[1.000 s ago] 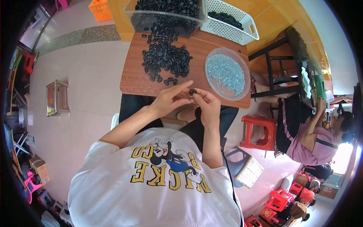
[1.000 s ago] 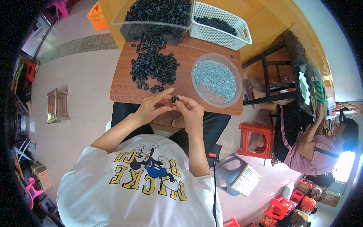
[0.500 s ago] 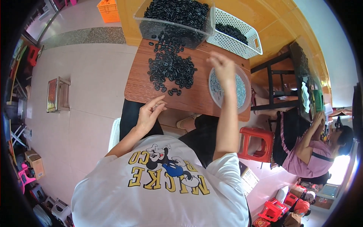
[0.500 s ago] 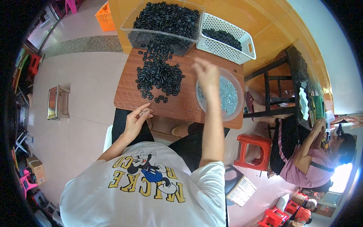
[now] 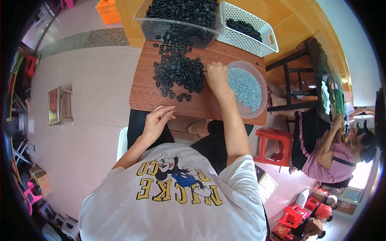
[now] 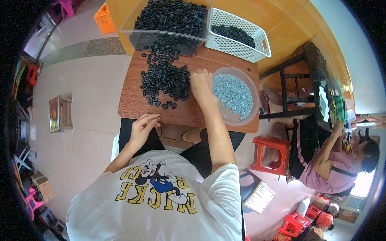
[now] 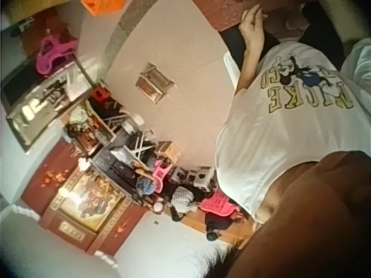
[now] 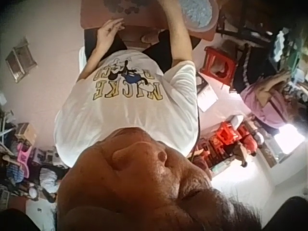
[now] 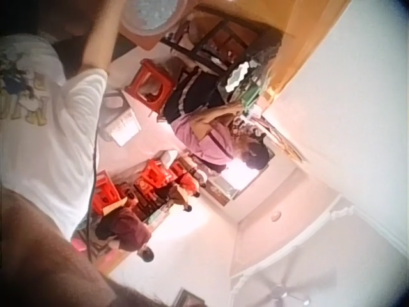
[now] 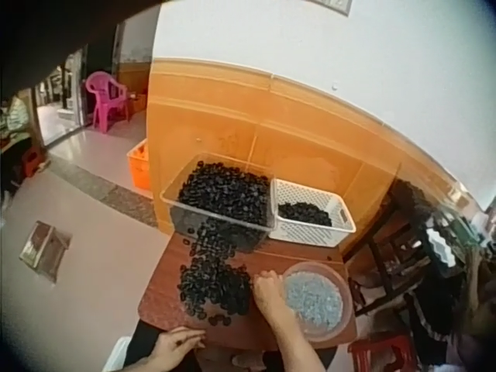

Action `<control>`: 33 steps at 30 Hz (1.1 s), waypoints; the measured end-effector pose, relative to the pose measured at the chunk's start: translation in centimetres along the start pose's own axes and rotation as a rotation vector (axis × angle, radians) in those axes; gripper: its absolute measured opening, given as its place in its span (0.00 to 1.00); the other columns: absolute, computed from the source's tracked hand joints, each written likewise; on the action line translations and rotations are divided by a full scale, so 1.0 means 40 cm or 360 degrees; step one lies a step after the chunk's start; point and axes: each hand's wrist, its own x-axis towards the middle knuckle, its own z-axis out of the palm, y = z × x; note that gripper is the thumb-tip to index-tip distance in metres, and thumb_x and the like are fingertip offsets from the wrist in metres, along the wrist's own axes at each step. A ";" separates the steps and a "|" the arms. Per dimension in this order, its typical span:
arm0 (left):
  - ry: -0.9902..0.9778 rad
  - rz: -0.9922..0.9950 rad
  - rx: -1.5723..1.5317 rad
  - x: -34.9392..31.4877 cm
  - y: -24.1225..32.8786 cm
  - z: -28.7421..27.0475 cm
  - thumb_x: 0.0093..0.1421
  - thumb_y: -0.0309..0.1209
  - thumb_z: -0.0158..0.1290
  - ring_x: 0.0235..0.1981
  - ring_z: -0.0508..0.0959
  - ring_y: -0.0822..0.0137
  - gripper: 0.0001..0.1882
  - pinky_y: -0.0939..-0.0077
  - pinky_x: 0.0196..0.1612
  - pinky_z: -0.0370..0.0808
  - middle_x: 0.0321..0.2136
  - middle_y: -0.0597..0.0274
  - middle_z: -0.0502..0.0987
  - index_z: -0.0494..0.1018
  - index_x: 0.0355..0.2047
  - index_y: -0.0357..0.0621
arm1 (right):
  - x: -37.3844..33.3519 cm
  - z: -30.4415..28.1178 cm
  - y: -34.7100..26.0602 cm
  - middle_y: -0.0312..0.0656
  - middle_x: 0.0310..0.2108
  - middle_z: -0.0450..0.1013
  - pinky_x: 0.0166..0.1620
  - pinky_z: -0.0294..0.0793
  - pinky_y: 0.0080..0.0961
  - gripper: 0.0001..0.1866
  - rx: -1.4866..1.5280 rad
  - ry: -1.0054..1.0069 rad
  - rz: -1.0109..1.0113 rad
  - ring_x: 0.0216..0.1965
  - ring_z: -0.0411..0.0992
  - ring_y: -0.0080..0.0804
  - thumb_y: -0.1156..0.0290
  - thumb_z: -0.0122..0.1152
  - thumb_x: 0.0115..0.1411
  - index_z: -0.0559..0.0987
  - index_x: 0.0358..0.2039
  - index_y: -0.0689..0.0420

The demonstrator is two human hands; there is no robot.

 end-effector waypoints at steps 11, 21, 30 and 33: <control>-0.0074 -0.0108 -0.0056 0.044 0.092 0.028 0.61 0.25 0.48 0.32 0.77 0.73 0.11 0.82 0.37 0.73 0.33 0.58 0.76 0.75 0.42 0.35 | -0.193 -0.209 -0.135 0.44 0.25 0.75 0.28 0.69 0.21 0.05 0.1695 0.0358 0.0636 0.23 0.72 0.25 0.75 0.58 0.55 0.77 0.31 0.63; -0.0723 0.0465 0.0698 0.237 0.230 0.314 0.54 0.22 0.54 0.32 0.78 0.65 0.08 0.77 0.35 0.73 0.29 0.54 0.76 0.76 0.36 0.35 | -0.526 -0.155 -0.101 0.39 0.26 0.76 0.31 0.70 0.14 0.07 0.2785 0.0413 0.1504 0.25 0.71 0.20 0.77 0.57 0.57 0.76 0.36 0.63; -0.1171 0.0695 0.1124 0.331 0.114 0.512 0.49 0.20 0.55 0.35 0.77 0.49 0.07 0.64 0.37 0.73 0.31 0.46 0.76 0.75 0.31 0.32 | -0.616 -0.162 -0.070 0.41 0.30 0.76 0.36 0.71 0.16 0.06 0.2953 0.0712 0.1579 0.29 0.71 0.21 0.79 0.56 0.57 0.77 0.36 0.63; -0.1232 0.0707 0.1210 0.331 0.105 0.524 0.49 0.19 0.55 0.35 0.77 0.49 0.08 0.65 0.37 0.74 0.31 0.46 0.76 0.76 0.31 0.31 | -0.629 -0.155 -0.058 0.41 0.30 0.76 0.36 0.71 0.16 0.06 0.2955 0.0707 0.1571 0.29 0.71 0.21 0.80 0.56 0.57 0.77 0.36 0.63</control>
